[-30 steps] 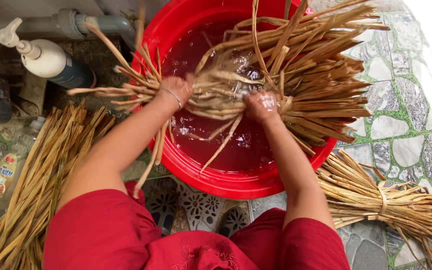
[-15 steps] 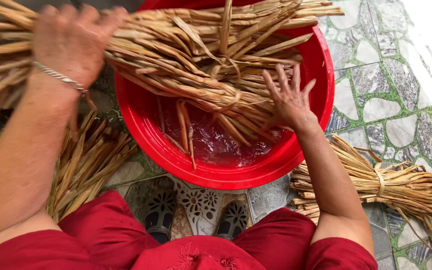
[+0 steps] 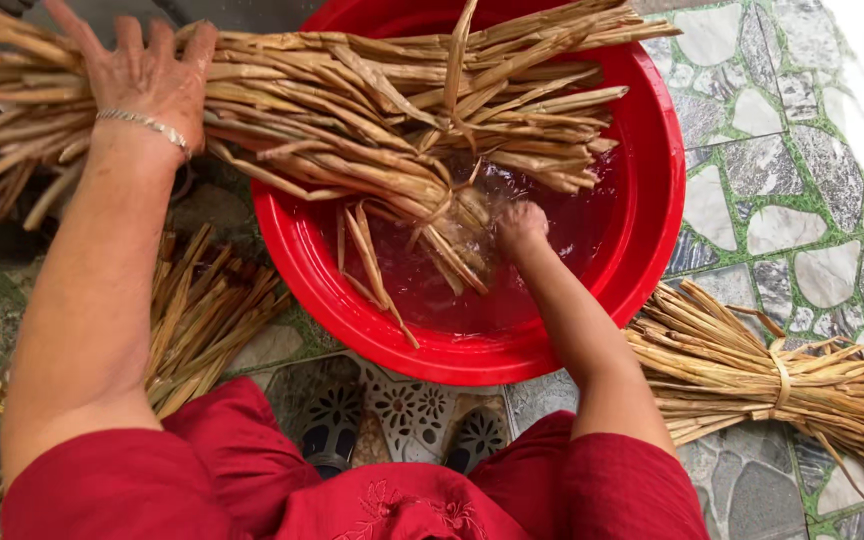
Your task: The person soaks bundles of dried plant stalks in a red basin of water, then separates them into individual stalks and peels off the outer layers by hand. The peeled stalks are placed back into the basin while the discarded outer layers are set aside on the floor.
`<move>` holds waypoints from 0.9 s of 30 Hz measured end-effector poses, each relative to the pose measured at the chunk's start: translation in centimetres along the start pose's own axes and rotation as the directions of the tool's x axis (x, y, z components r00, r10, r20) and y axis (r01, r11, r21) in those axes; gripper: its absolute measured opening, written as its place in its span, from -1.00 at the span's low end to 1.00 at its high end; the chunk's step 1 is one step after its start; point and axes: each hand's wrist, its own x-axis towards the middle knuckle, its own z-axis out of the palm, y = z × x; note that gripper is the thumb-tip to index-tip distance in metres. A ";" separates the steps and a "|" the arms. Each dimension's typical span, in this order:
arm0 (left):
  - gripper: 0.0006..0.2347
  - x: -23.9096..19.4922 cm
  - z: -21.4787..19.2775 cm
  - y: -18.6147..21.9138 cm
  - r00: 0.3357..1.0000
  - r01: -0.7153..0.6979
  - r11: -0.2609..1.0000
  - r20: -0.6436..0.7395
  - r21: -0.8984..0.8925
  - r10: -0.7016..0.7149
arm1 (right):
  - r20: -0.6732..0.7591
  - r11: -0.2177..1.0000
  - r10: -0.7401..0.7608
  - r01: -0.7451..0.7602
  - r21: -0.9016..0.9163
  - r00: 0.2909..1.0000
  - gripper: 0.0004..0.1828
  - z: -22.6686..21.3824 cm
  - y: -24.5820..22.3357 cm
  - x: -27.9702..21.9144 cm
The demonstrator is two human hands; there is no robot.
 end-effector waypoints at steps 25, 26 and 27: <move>0.29 10.5 -0.4 26.2 0.872 -0.262 0.920 0.337 -0.292 0.355 | -0.279 0.892 -0.323 0.390 0.230 0.904 0.37 -8.5 -4.5 -10.9; 0.24 10.6 0.7 27.1 0.845 -0.279 0.916 0.380 -0.290 0.378 | -0.277 0.877 -0.379 0.438 0.195 0.883 0.28 -7.7 -5.5 -10.5; 0.19 10.5 2.3 27.8 0.825 -0.283 0.913 0.411 -0.294 0.388 | -0.295 0.859 -0.388 0.459 0.227 0.873 0.29 -6.9 -6.5 -10.4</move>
